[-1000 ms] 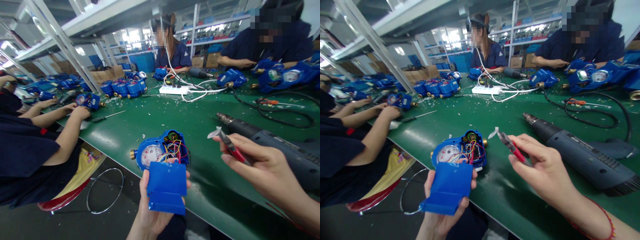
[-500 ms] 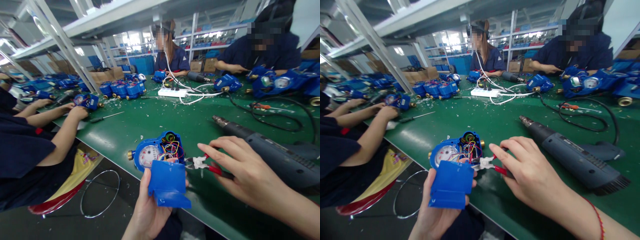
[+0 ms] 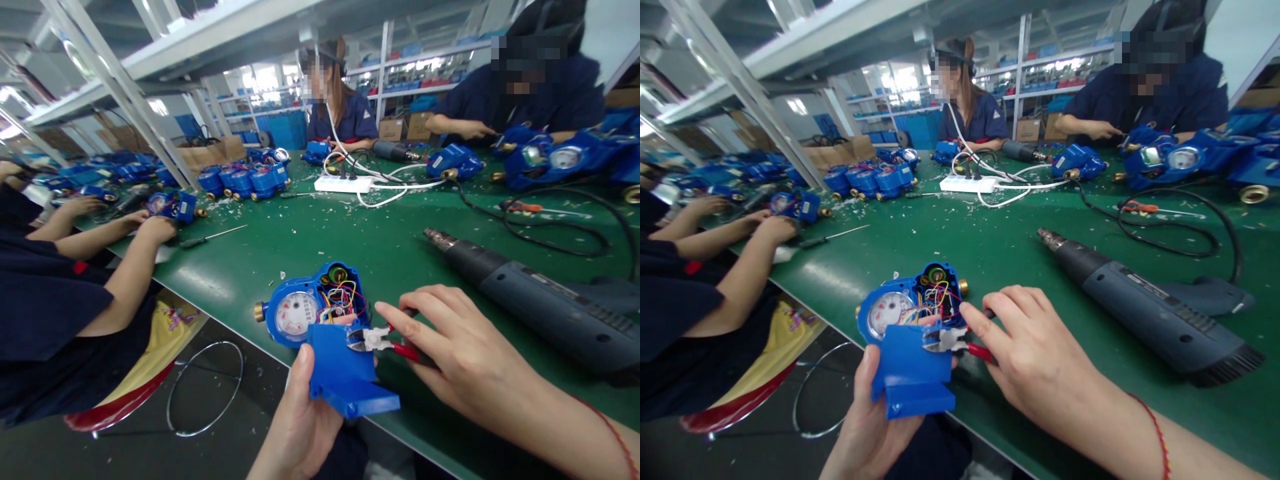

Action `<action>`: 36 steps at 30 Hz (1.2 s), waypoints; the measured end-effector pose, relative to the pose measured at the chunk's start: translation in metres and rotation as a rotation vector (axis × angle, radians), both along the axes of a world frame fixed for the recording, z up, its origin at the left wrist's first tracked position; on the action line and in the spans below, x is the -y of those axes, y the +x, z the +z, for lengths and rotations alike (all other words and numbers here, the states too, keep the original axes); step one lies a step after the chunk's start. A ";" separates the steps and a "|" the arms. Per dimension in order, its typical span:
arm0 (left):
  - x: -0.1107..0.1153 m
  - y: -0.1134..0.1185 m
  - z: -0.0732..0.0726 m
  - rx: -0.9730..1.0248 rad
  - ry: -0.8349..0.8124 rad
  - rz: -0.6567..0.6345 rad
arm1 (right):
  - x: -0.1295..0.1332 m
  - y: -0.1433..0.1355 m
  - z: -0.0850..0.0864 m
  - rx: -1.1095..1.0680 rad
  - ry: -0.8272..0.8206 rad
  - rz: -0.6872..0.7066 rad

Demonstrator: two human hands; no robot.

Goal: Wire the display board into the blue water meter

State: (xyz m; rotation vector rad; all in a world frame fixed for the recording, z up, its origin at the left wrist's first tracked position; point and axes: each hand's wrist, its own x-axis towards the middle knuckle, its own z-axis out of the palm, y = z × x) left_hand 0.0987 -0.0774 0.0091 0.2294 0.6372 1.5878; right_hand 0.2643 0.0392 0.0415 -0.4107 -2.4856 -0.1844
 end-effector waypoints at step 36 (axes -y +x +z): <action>0.017 0.001 -0.031 -0.314 -0.253 0.222 | -0.007 0.015 0.002 -0.042 -0.224 0.101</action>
